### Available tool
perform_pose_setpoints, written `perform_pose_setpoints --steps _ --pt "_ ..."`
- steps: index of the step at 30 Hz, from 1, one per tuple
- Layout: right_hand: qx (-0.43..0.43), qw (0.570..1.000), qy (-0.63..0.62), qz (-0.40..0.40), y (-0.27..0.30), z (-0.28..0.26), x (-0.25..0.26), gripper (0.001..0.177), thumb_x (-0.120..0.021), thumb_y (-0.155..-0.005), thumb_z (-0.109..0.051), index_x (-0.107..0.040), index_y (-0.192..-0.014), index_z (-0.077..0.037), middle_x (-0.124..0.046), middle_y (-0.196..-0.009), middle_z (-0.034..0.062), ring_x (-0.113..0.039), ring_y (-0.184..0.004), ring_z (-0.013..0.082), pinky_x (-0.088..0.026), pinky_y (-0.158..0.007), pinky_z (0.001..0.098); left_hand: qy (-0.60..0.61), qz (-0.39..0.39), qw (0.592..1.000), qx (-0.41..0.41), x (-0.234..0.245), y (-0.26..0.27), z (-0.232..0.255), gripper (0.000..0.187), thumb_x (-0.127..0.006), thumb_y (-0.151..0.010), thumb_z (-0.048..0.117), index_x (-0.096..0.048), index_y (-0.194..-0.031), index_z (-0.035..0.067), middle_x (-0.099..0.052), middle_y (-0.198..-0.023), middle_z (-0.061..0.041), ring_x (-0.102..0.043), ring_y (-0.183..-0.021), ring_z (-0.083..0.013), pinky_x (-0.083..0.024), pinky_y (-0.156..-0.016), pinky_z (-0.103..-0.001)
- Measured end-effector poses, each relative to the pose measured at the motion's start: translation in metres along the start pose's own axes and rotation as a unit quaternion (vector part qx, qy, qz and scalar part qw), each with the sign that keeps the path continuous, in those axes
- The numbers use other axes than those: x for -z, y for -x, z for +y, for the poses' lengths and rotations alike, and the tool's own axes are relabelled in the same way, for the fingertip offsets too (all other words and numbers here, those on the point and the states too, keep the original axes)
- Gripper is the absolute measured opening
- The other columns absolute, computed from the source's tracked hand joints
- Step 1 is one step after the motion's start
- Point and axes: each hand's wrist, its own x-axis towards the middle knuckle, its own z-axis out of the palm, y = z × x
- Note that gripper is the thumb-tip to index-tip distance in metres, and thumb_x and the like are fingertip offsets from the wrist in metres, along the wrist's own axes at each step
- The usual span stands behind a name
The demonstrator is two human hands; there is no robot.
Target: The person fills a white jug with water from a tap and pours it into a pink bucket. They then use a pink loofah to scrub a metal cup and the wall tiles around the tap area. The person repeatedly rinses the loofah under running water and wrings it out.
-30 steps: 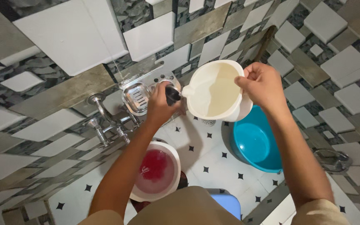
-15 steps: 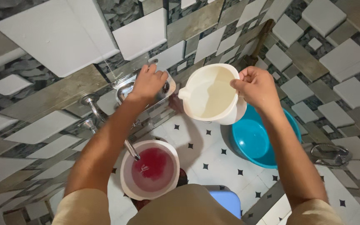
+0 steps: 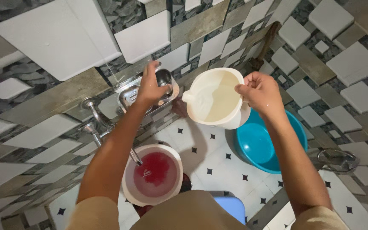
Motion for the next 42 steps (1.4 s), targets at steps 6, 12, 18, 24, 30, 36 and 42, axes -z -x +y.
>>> perform_pose_setpoints --steps 6,12,18,24,30,36,42 --pt "-0.015 0.999 -0.027 -0.008 -0.004 0.007 0.001 0.013 -0.074 -0.085 -0.008 -0.062 -0.084 -0.004 -0.063 -0.067 0.0012 -0.051 -0.052 0.0043 -0.035 -0.043 0.0221 -0.02 -0.004 0.999 -0.047 -0.015 0.013 -0.035 0.087 -0.088 -0.071 0.019 -0.043 -0.145 0.004 -0.053 -0.138 -0.023 -0.052 -0.13 -0.0422 -0.042 -0.108 -0.049" --pt "-0.02 1.0 -0.021 0.002 -0.008 0.008 -0.007 0.014 -0.074 -0.085 -0.008 -0.061 -0.084 -0.003 -0.059 -0.065 -0.0001 -0.048 -0.05 0.0047 -0.034 -0.042 0.0232 -0.152 -0.02 0.987 -0.054 -0.018 0.025 -0.045 0.077 -0.093 -0.067 0.026 -0.056 -0.131 0.004 -0.058 -0.132 -0.016 -0.05 -0.131 -0.0372 -0.034 -0.113 -0.054" --pt "-0.02 0.999 -0.044 0.014 -0.013 0.012 -0.015 0.015 -0.073 -0.087 -0.007 -0.058 -0.083 -0.005 -0.055 -0.064 -0.0019 -0.047 -0.051 0.0046 -0.034 -0.043 0.0242 -0.183 -0.002 0.975 -0.124 -0.026 0.034 -0.062 0.069 -0.094 -0.066 0.025 -0.064 -0.123 0.001 -0.056 -0.134 -0.017 -0.047 -0.134 -0.0373 -0.032 -0.113 -0.058" --pt "-0.015 0.995 -0.099 -0.001 -0.015 0.033 -0.02 0.014 -0.072 -0.087 -0.003 -0.06 -0.082 -0.005 -0.054 -0.066 -0.0037 -0.045 -0.054 0.004 -0.034 -0.048 0.0228 -0.091 0.057 0.99 -0.086 -0.026 0.042 -0.036 0.048 -0.08 -0.08 0.021 -0.068 -0.122 0.001 -0.06 -0.132 -0.017 -0.055 -0.124 -0.0388 -0.045 -0.102 -0.052" --pt "0.0 0.991 -0.136 -0.012 -0.014 0.073 -0.032 0.012 -0.072 -0.086 -0.002 -0.061 -0.081 -0.006 -0.056 -0.066 -0.0046 -0.047 -0.053 0.0035 -0.036 -0.048 0.0227 0.459 -0.06 0.853 0.243 -0.01 0.072 0.027 0.041 -0.053 -0.102 0.036 -0.062 -0.125 0.003 -0.072 -0.109 -0.011 -0.071 -0.093 -0.0235 -0.06 -0.084 -0.038" --pt "-0.051 0.989 -0.128 -0.045 0.028 0.099 -0.059 0.016 -0.074 -0.09 -0.01 -0.059 -0.084 -0.007 -0.052 -0.066 -0.0048 -0.043 -0.053 0.0041 -0.032 -0.045 0.0237 0.448 -0.065 0.844 0.289 0.004 0.108 0.019 0.032 -0.057 -0.102 0.031 -0.061 -0.119 0.004 -0.07 -0.1 -0.01 -0.069 -0.082 -0.0191 -0.058 -0.076 -0.037" --pt "-0.028 0.994 0.038 -0.096 0.104 0.13 -0.106 0.026 -0.079 -0.092 -0.02 -0.059 -0.09 -0.005 -0.058 -0.075 -0.0031 -0.051 -0.067 0.0054 -0.042 -0.056 0.0251 0.433 -0.102 0.846 0.293 0.01 0.163 -0.043 0.024 -0.061 -0.101 0.023 -0.062 -0.116 0.005 -0.069 -0.097 -0.007 -0.068 -0.08 -0.0174 -0.057 -0.071 -0.034"
